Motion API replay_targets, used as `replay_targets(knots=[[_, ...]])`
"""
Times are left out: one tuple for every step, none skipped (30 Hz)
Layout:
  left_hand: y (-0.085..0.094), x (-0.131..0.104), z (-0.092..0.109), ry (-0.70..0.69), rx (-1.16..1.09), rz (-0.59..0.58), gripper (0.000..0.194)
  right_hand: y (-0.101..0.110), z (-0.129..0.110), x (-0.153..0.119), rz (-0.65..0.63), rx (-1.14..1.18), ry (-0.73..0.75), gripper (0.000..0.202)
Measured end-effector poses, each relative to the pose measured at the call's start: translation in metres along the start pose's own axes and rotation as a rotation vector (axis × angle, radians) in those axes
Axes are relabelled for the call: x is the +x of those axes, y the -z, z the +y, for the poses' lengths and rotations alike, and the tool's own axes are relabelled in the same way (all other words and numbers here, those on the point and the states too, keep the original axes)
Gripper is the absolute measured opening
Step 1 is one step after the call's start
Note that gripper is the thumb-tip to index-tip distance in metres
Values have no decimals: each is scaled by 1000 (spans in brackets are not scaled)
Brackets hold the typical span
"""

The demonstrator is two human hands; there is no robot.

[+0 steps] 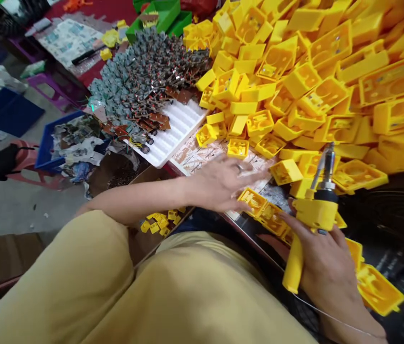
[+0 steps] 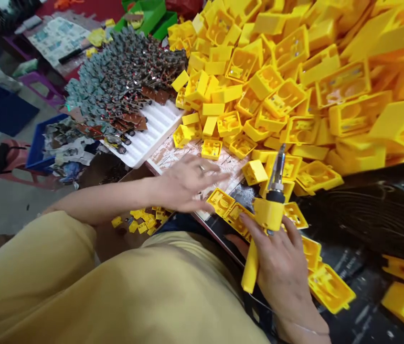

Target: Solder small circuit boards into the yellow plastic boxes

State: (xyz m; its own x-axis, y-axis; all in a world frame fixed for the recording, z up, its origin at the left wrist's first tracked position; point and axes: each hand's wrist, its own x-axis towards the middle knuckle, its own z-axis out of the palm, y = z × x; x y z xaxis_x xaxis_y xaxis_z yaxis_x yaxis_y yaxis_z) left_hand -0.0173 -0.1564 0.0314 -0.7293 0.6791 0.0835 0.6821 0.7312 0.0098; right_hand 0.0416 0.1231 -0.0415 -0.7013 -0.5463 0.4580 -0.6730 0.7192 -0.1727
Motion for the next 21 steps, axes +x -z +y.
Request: replay_targets(knots=[[4,-8,-16,90,48,20,62,1,0,-1,15,-5,-21,45],[10,-17,-35,189,123,38,52,1,0,-1,30,-6,-40,46],[15,-27,-56,275,206,27,44,1,0,-2,45,-4,-56,47],[21,-38,-78,356,284,32,38,1,-1,-2,56,1,-69,50],[26,-49,-100,399,316,32,36,1,-2,-2,64,2,-78,52],[30,-59,-119,429,334,23,35,1,-3,-1,73,-1,-81,53],[34,-67,-135,444,357,7,36,1,-4,1,81,-5,-76,52],[36,-74,-148,459,375,-8,38,2,-5,4,94,-14,-66,50],[38,-78,-157,474,393,-20,41,4,-7,7,108,-28,-53,47],[39,-81,-162,488,414,-23,45,6,-9,11,122,-51,-40,43],[40,-82,-165,497,433,-22,47,8,-10,15,134,-78,-28,40],[42,-81,-166,496,451,-16,49,11,-12,19,141,-103,-25,38],[43,-80,-165,485,463,-9,50,14,-13,22,145,-123,-24,37],[44,-78,-164,470,466,5,50,16,-14,23,142,-135,-24,36],[44,-76,-163,460,463,27,50,19,-14,24,138,-141,-23,36],[45,-74,-163,454,453,48,50,20,-15,24,138,-147,-27,36],[45,-73,-162,453,435,71,50,22,-15,23,139,-154,-38,37],[46,-71,-162,459,414,103,51,22,-16,22,144,-163,-51,38],[48,-69,-162,470,391,140,53,23,-17,21,148,-171,-64,38],[52,-67,-162,488,373,196,55,23,-17,19,152,-181,-83,39],[57,-64,-162,512,354,263,56,23,-18,18,158,-189,-95,41]])
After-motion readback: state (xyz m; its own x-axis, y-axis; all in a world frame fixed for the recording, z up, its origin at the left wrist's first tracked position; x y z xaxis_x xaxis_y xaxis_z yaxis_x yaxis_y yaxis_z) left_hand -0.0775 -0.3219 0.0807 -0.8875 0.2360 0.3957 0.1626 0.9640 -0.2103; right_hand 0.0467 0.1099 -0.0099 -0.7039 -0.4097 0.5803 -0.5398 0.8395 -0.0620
